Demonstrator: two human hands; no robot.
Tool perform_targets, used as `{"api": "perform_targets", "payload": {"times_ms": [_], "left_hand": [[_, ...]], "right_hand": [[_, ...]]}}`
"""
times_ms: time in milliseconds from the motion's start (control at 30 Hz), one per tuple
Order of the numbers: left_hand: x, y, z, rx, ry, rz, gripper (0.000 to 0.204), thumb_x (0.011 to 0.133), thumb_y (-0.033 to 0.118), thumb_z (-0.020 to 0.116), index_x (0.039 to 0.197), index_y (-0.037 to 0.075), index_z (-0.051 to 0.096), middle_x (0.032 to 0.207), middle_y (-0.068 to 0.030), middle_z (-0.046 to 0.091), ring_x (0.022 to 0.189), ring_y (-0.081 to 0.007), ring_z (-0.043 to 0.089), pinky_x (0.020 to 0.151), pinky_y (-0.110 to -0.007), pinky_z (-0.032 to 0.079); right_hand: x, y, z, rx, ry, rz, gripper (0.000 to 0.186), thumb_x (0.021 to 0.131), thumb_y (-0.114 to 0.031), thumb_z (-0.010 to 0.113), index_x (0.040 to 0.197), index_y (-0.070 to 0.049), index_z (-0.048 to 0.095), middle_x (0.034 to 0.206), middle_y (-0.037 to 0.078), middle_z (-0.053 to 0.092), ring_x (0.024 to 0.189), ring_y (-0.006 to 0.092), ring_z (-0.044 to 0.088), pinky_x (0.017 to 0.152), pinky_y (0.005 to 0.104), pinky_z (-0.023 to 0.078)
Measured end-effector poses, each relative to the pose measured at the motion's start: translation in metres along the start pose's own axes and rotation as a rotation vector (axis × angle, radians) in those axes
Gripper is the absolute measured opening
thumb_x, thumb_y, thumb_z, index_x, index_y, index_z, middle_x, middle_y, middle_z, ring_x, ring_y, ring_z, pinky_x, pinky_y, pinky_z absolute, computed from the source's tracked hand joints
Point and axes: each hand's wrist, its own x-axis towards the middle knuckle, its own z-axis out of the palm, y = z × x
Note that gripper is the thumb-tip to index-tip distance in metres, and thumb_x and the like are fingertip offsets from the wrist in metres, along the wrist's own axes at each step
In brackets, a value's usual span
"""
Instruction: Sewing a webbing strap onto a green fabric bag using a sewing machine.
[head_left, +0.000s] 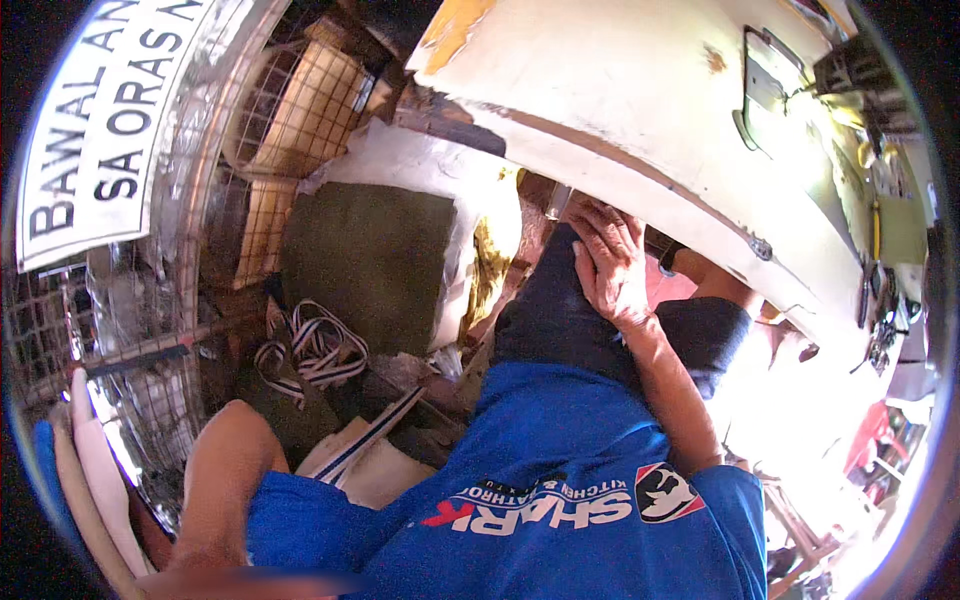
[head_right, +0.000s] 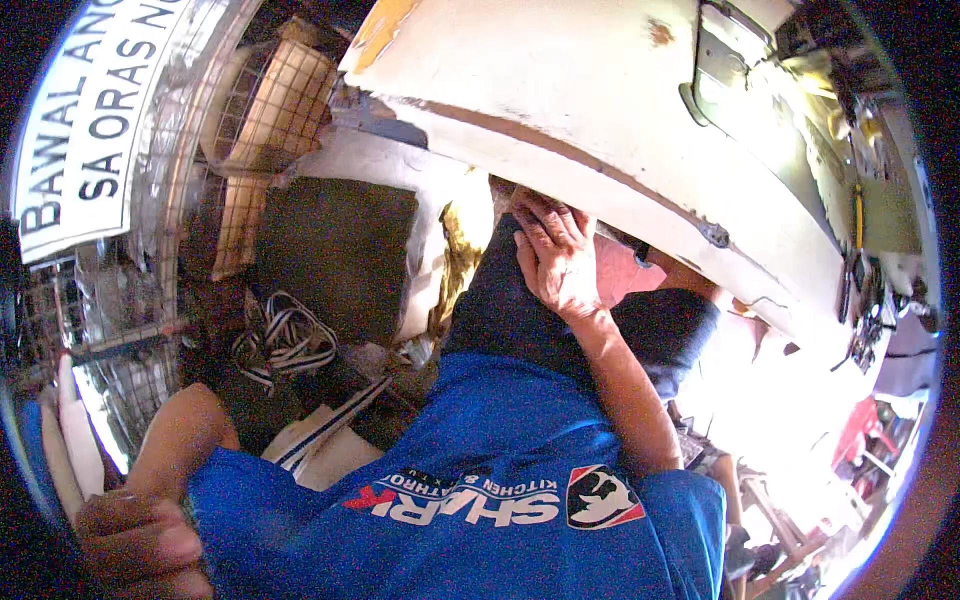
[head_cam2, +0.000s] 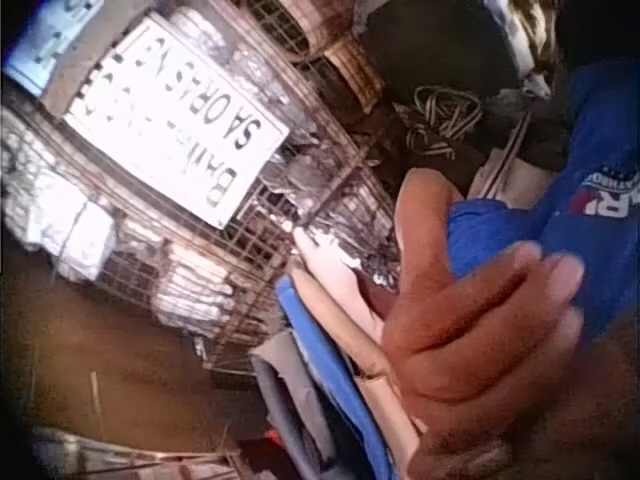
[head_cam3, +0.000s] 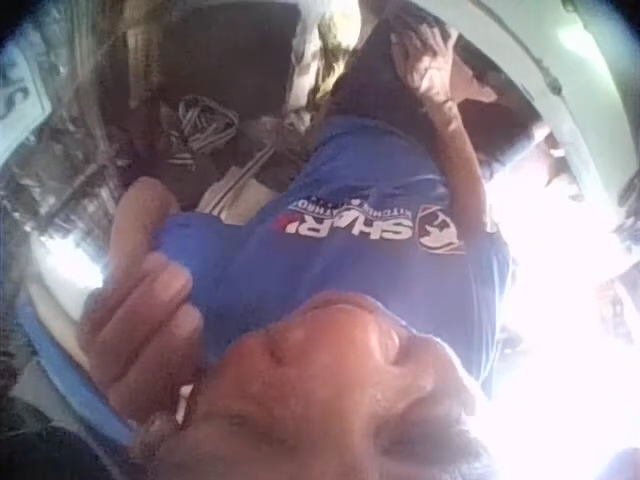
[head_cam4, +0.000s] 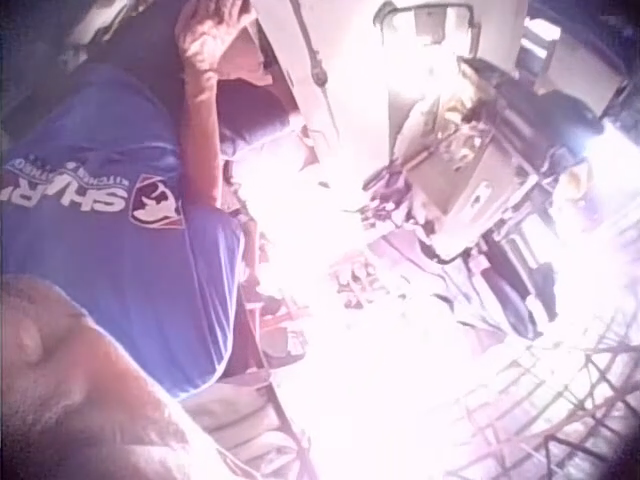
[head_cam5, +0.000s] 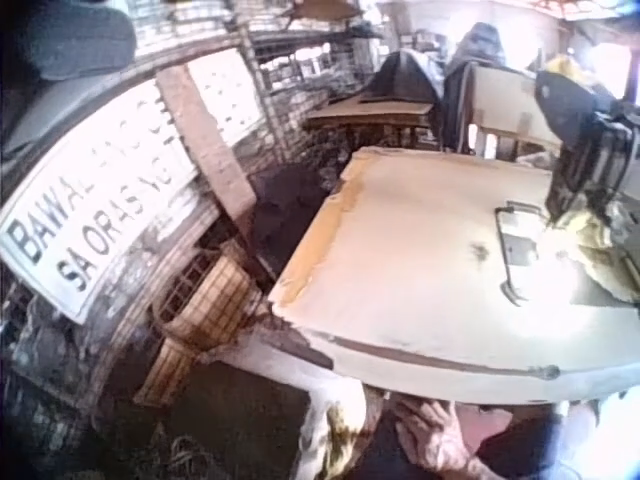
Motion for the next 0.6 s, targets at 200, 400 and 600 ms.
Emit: {"api": "perform_targets", "payload": {"times_ms": [200, 400, 600], "left_hand": [[0.055, 0.035, 0.066, 0.325, 0.246, -0.209, 0.034, 0.096, 0.033, 0.061, 0.105, 0.002, 0.049, 0.088, -0.0136, 0.064, 0.079, -0.0251, 0.066, 0.084, -0.046, 0.058], [0.095, 0.056, 0.085, -0.023, 0.317, -0.088, 0.037, 0.094, 0.035, 0.066, 0.114, 0.009, 0.050, 0.078, -0.0051, 0.068, 0.071, -0.0185, 0.068, 0.066, -0.035, 0.058], [0.121, 0.042, 0.104, -0.168, 0.323, -0.055, 0.037, 0.092, 0.031, 0.067, 0.119, 0.009, 0.052, 0.083, -0.0052, 0.070, 0.074, -0.0199, 0.070, 0.056, -0.028, 0.056]], "right_hand": [[-0.009, 0.011, -0.010, 0.057, 0.034, 0.018, 0.033, 0.085, -0.009, 0.063, 0.117, -0.003, 0.068, 0.125, 0.012, 0.063, 0.121, 0.0298, 0.055, 0.109, 0.0495, 0.034], [-0.025, 0.021, -0.021, 0.122, 0.053, 0.086, 0.038, 0.084, -0.009, 0.062, 0.121, -0.004, 0.067, 0.126, 0.012, 0.062, 0.122, 0.0310, 0.054, 0.109, 0.0517, 0.032], [-0.048, 0.034, -0.038, 0.095, 0.097, 0.125, 0.046, 0.084, -0.016, 0.067, 0.129, -0.008, 0.064, 0.127, 0.012, 0.062, 0.121, 0.0317, 0.055, 0.107, 0.0517, 0.035]]}}
